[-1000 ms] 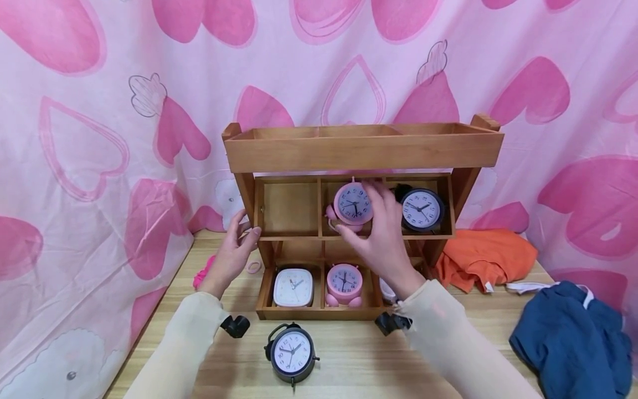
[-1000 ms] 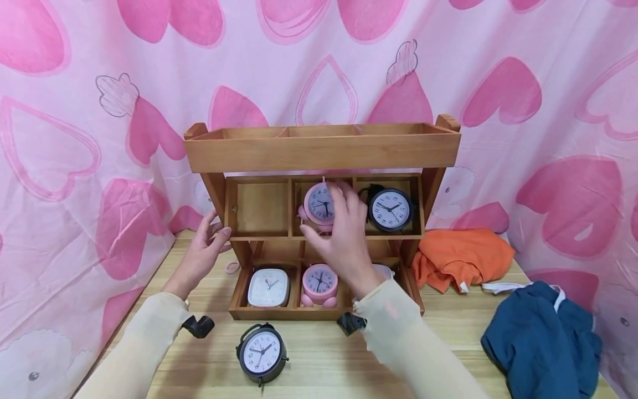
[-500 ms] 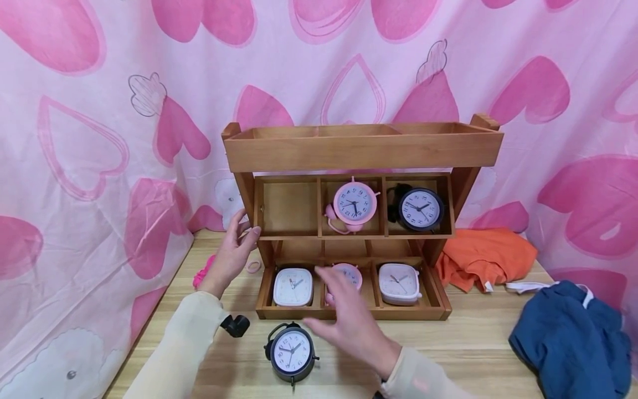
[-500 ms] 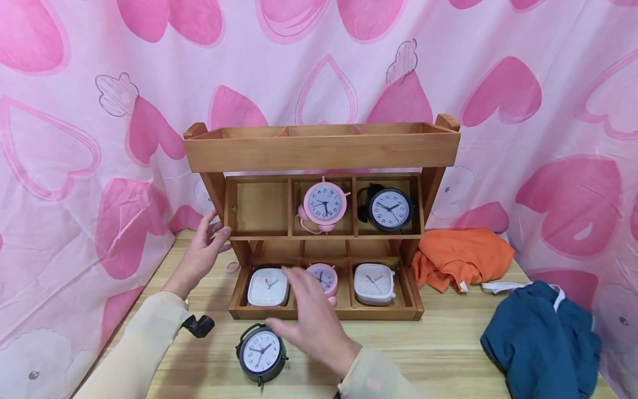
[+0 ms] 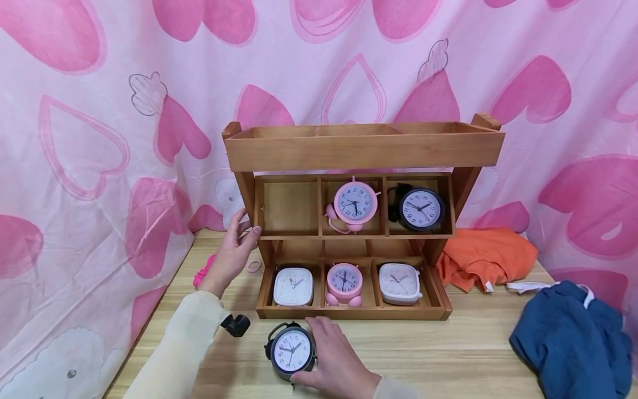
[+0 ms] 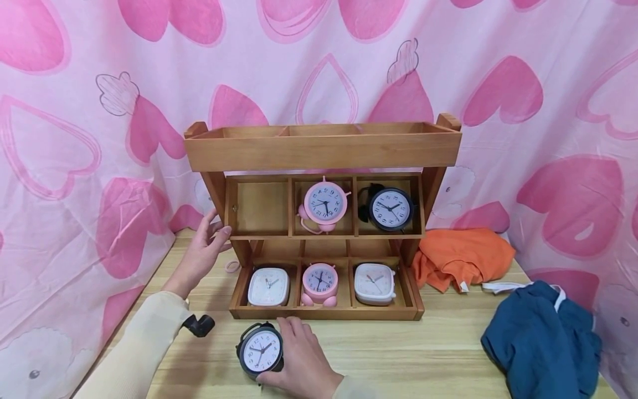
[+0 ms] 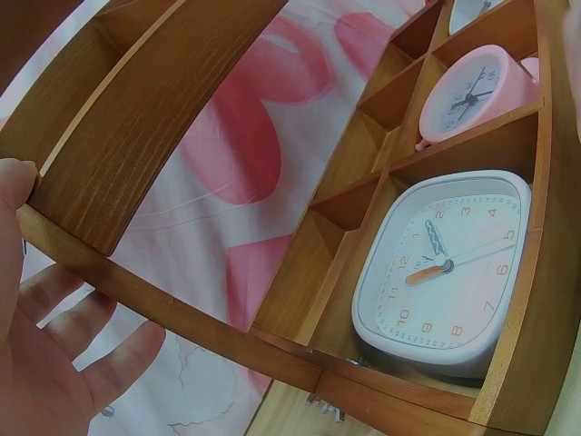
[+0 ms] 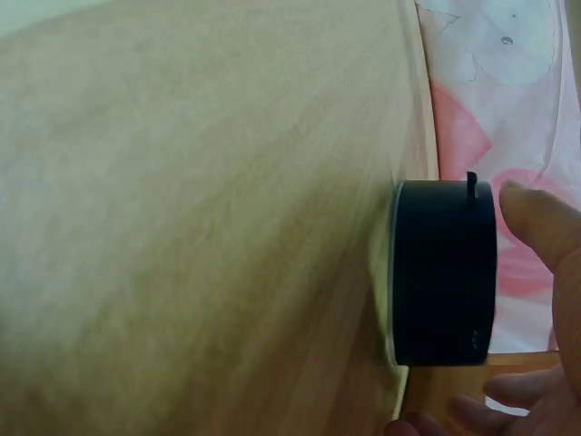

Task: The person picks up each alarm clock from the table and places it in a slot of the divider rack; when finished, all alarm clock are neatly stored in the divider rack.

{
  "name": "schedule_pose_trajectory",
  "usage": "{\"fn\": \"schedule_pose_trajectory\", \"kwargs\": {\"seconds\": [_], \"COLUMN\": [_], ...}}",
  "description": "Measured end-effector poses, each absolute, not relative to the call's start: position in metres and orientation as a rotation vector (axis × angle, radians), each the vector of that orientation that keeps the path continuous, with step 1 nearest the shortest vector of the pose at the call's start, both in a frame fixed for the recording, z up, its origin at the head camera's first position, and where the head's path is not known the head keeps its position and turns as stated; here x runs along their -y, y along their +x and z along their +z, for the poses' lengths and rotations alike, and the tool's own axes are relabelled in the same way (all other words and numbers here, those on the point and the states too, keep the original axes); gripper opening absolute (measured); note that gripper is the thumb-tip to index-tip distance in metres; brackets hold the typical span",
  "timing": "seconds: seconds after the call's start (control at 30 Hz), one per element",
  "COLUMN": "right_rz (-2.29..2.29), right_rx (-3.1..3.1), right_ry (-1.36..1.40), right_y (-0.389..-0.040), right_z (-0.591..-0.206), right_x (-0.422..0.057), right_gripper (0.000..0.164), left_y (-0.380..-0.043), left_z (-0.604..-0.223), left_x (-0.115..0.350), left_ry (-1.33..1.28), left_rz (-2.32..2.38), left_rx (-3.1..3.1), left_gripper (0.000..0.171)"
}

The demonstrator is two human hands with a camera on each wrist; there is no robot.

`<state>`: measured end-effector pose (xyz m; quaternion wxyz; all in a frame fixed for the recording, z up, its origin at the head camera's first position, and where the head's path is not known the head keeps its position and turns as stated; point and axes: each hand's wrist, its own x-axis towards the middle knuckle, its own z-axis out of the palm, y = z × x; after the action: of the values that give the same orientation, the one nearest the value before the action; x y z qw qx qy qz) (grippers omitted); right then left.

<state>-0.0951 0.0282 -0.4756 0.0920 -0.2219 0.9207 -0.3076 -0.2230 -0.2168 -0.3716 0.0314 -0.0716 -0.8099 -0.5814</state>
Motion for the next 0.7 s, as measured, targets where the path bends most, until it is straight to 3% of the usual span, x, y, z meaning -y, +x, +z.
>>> {"fn": "schedule_pose_trajectory", "kwargs": {"seconds": [0.37,0.7], "right_rz": [-0.831,-0.801], "right_rx": [-2.637,-2.656], "right_ry": [-0.667,-0.670], "right_y": [-0.096,-0.099], "right_z": [-0.479,-0.481], "right_x": [-0.012,-0.010], "right_gripper": [0.114,0.114], "left_y": [-0.223,-0.224], "left_z": [-0.372,-0.372], "left_x": [0.218,0.218], "left_ry": [-0.182,-0.181], "left_rz": [-1.740,-1.728], "left_rx": [2.539,2.542], "left_gripper": [0.073,0.072]}}
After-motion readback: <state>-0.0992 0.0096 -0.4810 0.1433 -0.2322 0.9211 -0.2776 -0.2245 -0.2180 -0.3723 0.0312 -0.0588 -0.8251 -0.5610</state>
